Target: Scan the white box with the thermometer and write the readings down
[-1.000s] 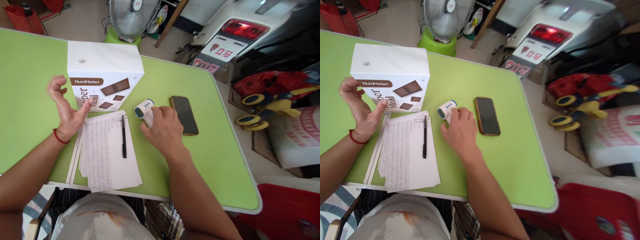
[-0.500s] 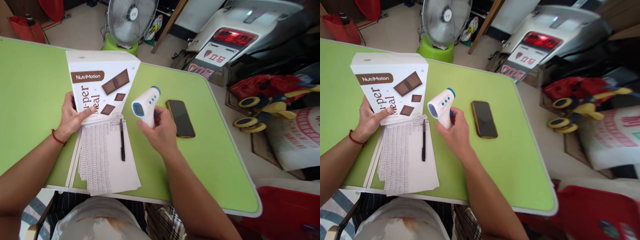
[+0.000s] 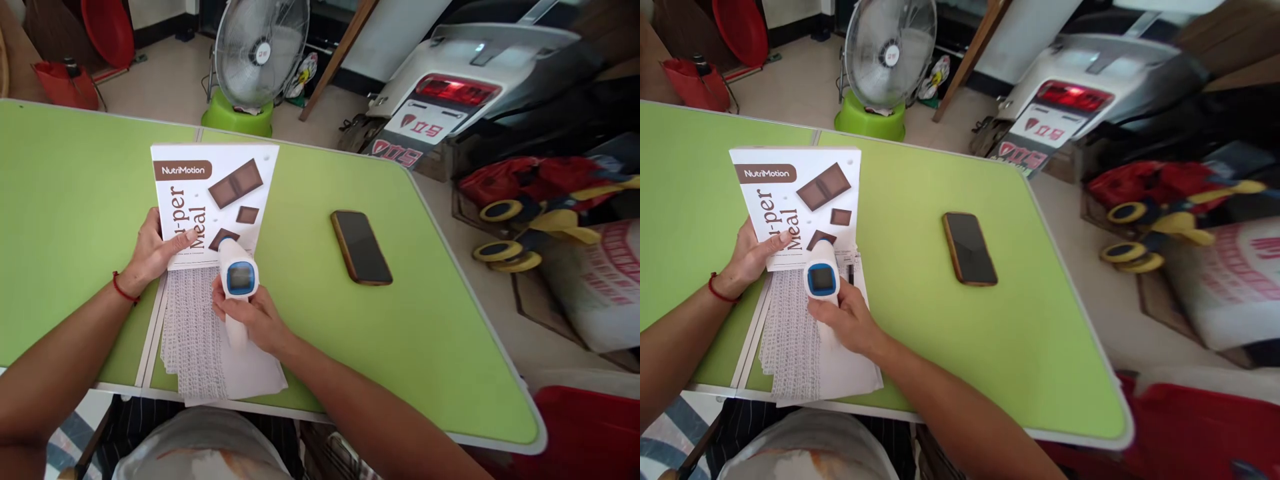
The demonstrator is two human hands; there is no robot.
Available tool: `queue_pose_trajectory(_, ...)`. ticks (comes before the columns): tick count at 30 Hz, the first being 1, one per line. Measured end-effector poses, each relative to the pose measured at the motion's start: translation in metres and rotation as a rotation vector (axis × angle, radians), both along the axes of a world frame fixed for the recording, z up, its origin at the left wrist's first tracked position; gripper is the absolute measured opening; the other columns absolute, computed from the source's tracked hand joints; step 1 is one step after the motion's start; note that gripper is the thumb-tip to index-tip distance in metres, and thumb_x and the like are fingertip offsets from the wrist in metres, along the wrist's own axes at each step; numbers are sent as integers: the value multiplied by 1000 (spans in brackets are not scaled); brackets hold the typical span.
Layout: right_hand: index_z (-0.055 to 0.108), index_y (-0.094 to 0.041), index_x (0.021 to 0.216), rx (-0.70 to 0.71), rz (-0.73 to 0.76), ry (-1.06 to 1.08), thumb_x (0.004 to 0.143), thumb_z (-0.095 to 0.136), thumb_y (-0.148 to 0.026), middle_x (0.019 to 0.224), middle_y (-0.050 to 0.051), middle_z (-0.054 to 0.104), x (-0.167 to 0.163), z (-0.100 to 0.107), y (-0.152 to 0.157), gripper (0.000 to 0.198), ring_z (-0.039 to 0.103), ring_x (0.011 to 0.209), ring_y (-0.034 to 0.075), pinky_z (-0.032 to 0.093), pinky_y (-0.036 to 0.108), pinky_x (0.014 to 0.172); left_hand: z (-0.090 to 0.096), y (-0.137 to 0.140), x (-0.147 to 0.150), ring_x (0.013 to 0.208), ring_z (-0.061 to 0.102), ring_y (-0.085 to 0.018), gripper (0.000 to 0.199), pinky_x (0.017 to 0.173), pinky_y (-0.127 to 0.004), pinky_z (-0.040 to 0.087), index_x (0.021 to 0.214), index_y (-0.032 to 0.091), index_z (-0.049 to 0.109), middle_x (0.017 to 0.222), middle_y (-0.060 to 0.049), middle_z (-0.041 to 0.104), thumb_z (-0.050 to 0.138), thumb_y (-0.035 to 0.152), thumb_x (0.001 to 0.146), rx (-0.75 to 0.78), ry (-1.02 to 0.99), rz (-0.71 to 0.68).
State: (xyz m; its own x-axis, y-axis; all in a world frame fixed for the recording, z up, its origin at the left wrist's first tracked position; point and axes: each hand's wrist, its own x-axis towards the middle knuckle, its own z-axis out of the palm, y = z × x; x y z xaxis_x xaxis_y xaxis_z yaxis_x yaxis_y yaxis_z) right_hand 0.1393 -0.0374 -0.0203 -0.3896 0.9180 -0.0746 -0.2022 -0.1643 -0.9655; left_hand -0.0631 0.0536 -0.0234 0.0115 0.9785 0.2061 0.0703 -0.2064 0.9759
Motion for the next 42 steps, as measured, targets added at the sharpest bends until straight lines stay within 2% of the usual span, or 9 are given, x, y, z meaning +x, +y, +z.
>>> queue_pose_trajectory(4, 51, -23, 83, -28, 21, 76, 75, 64, -37, 67, -4, 45, -3, -1, 6, 21, 39, 60, 12, 34, 30, 58, 2, 0, 0, 96, 65, -30, 60, 77, -46, 56, 105, 21, 60, 105, -9, 67, 89, 53, 63, -23, 11, 4)
queue_pose_trajectory(16, 50, -24, 75, -54, 24, 11, 70, 61, -33, 66, -3, 49, -6, 12, 8, 15, 46, 62, 14, 39, 33, 63, -3, 3, -1, 94, 66, -30, 58, 74, -46, 57, 103, 21, 60, 99, -8, 68, 88, 53, 63, 26, 13, -4)
queue_pose_trajectory(26, 50, -23, 72, -44, 48, 20, 70, 59, -32, 66, -3, 49, -6, 17, 8, 13, 46, 62, 13, 39, 32, 61, -2, 3, -1, 98, 66, -32, 59, 77, -48, 56, 104, 21, 60, 102, -9, 68, 88, 53, 63, 29, 25, -12)
queue_pose_trajectory(33, 50, -24, 73, -64, 15, -11, 69, 59, -31, 66, -3, 49, -7, 17, 7, 12, 47, 62, 14, 40, 33, 63, -1, 3, 0, 96, 66, -31, 59, 75, -47, 56, 103, 20, 60, 100, -9, 68, 88, 53, 64, 17, 29, -13)
queue_pose_trajectory(42, 50, -24, 73, -42, 44, 16, 69, 59, -33, 65, -3, 51, -5, 17, 8, 13, 47, 62, 14, 41, 32, 61, -2, 4, 0, 95, 66, -32, 60, 73, -47, 57, 104, 21, 60, 98, -9, 68, 88, 54, 63, 24, 18, -24)
